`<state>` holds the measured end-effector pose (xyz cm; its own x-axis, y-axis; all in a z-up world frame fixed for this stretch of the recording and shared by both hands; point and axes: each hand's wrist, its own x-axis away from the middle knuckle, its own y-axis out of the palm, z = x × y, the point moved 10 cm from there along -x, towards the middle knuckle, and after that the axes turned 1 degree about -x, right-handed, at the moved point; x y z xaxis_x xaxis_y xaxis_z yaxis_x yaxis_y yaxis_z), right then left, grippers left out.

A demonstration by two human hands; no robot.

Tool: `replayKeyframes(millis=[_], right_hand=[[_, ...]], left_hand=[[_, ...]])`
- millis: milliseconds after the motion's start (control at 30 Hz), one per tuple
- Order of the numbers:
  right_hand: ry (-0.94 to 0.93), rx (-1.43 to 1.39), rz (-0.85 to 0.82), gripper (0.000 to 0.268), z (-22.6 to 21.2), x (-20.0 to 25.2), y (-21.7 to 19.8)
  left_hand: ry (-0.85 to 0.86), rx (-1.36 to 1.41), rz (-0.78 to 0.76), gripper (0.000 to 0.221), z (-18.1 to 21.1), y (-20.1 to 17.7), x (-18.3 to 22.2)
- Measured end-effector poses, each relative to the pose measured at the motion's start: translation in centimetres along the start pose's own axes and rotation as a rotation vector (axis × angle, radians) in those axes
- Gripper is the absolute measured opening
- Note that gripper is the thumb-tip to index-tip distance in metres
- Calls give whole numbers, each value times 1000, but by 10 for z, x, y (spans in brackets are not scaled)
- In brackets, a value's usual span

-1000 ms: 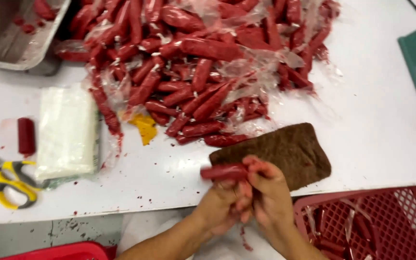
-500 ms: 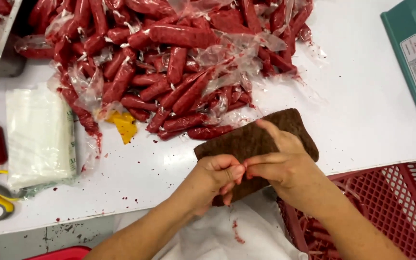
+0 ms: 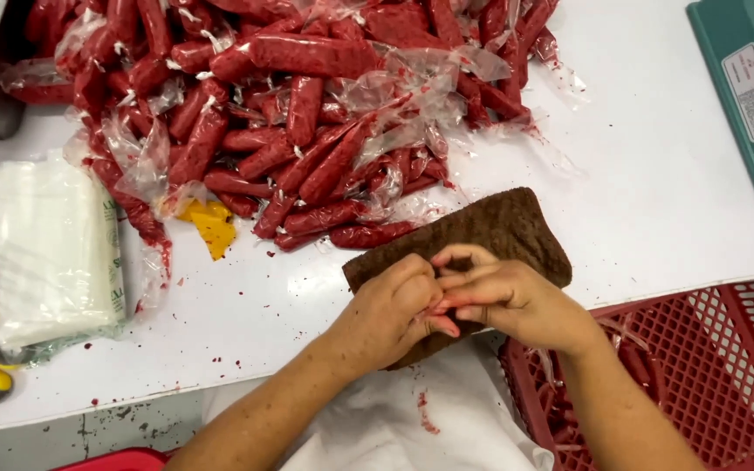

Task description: The person is picking up individual red sausages wrapped in plastic from a large pile, wiping each one on a brown cloth to remove residue, and placing them into a red plastic basket.

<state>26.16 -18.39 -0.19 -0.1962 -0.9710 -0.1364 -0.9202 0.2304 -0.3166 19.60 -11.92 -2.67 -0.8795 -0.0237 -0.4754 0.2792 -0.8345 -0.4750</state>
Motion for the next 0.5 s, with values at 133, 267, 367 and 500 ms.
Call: replayKeyframes(millis=[133,267,367,500], right_hand=[[-98,-229,178,27,32,19,2],[72,-740,824,12,87,41,2],[54,-437,931,13,72,40,-4],[5,-377,939,37,78,49,1]], left_hand=[[69,-277,252,24,-3,6,20],[222,-714,82,32,39,11,22],[-94,-312,-85,37,8,15,20],[-438,342,348,41,-38,-9,10]])
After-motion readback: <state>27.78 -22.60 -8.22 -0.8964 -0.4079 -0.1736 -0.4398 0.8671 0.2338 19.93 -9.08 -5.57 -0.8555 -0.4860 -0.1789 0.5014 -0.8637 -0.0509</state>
